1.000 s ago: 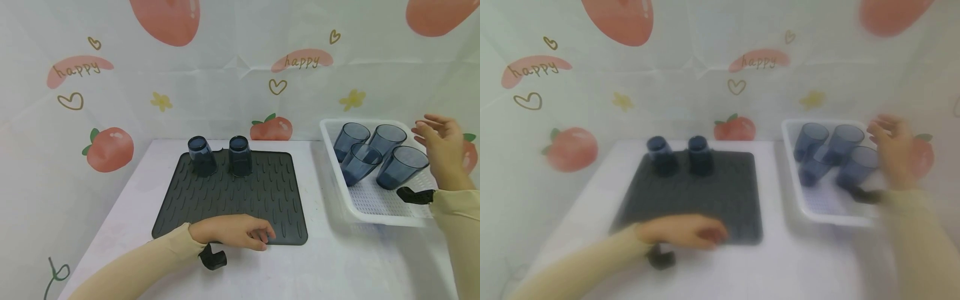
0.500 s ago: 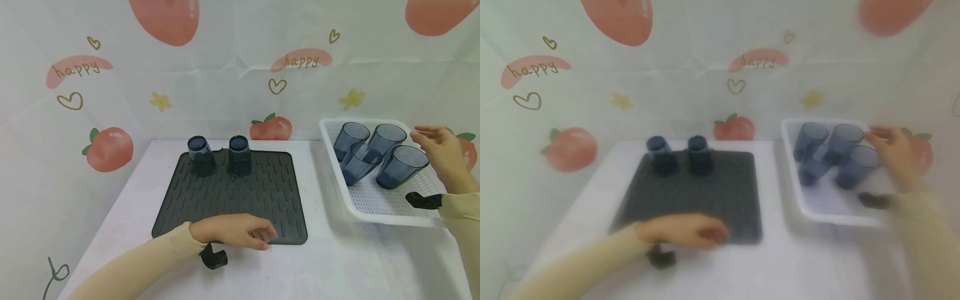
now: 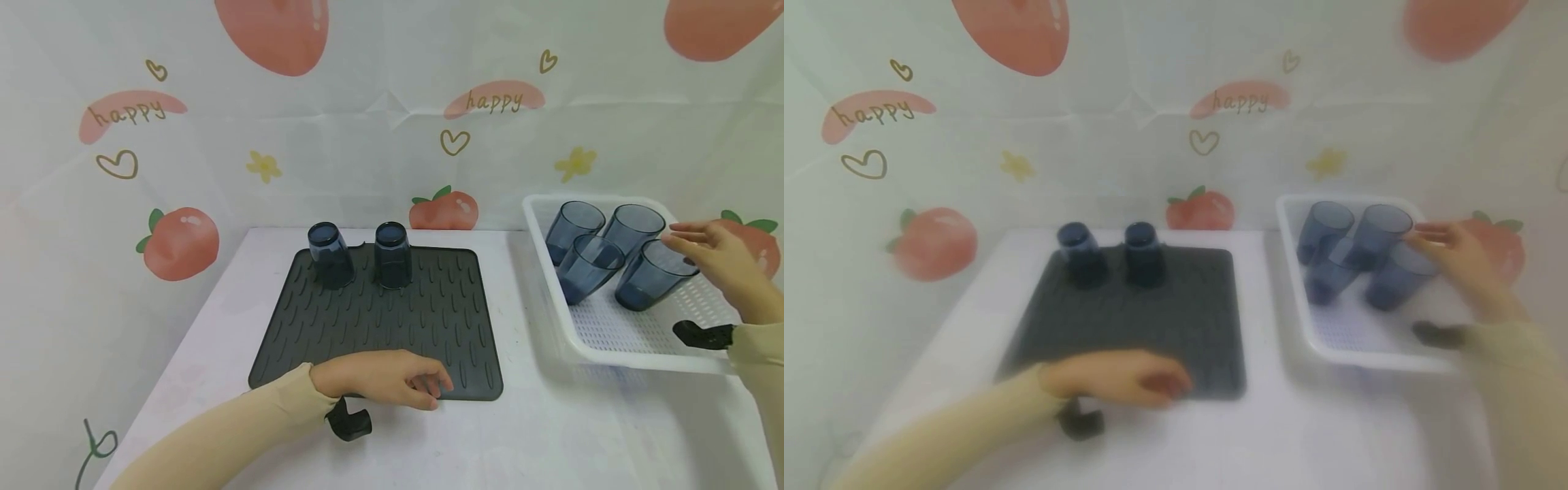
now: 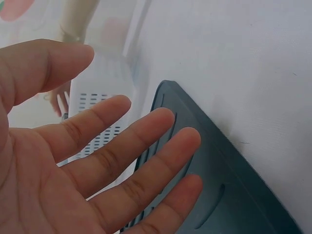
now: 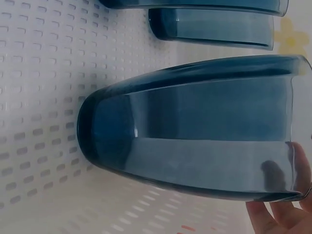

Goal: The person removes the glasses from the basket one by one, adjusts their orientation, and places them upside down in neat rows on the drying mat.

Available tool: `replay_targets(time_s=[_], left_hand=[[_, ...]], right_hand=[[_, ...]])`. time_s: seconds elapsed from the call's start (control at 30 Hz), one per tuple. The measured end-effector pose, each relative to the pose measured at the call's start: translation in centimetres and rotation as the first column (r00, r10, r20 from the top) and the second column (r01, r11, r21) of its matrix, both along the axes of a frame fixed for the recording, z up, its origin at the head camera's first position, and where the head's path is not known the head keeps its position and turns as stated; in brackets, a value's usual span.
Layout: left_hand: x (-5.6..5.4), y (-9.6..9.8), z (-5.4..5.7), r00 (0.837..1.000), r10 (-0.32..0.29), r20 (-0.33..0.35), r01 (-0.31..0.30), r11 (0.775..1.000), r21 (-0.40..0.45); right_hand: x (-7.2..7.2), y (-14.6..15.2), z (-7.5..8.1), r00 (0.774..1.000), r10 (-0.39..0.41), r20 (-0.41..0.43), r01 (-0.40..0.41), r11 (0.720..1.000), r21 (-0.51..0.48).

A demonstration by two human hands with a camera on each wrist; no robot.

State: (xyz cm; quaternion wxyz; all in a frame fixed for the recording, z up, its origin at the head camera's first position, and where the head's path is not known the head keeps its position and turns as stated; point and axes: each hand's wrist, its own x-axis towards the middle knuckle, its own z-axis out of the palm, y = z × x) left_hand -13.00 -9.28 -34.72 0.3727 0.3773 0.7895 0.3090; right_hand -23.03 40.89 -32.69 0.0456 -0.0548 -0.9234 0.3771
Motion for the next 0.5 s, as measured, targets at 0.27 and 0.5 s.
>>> replay_targets(time_s=[0.27, 0.5], left_hand=[[0.00, -0.05, -0.13, 1.000, 0.008, 0.013, -0.008, 1.000, -0.005], [-0.06, -0.15, -0.34, 1.000, -0.002, -0.002, 0.002, 1.000, 0.000]], right_hand=[[-0.46, 1.05, -1.00, 0.997, 0.066, 0.035, -0.069, 0.995, 0.079], [-0.60, 0.72, -0.62, 0.990, 0.092, 0.103, -0.100, 0.992, 0.077]])
